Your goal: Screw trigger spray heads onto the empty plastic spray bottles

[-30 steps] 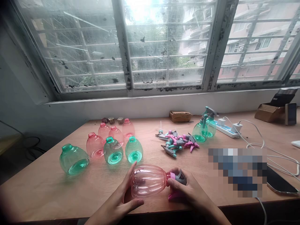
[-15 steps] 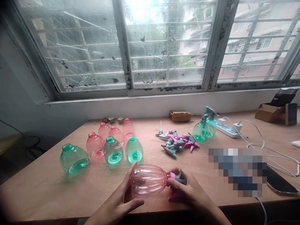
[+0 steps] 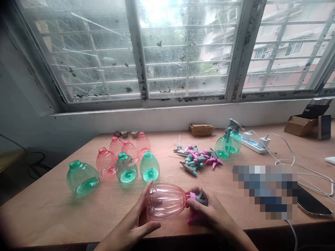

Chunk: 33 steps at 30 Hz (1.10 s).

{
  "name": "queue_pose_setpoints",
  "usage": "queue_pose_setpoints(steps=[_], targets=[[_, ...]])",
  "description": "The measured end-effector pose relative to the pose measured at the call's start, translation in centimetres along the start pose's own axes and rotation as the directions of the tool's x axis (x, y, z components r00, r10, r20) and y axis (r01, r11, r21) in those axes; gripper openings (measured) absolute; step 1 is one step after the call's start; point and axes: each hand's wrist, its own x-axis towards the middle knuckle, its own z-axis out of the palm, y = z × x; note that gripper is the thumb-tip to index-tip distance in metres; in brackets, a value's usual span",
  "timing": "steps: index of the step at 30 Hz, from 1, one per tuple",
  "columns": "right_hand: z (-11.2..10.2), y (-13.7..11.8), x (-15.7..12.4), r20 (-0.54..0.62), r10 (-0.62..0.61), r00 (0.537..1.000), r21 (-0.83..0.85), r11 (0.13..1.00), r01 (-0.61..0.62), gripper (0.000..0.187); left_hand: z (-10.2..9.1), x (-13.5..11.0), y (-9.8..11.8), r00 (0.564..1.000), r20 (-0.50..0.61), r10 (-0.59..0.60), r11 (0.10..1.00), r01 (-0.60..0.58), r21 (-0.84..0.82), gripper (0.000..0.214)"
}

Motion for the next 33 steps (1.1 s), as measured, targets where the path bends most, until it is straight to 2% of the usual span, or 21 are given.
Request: queue_pose_setpoints(steps=[22,33], targets=[[-0.22,0.23,0.13,0.042,0.001,0.999,0.022,1.0,-0.002,0.043,-0.15,0.15,-0.25,0.999,0.046,0.014,1.0,-0.014,-0.016,0.103],[-0.21,0.24,0.05,0.037,0.005,0.999,0.024,1.0,-0.006,0.042,-0.21,0.11,-0.65,1.0,0.029,-0.008,1.0,0.008,0.0,0.103]])
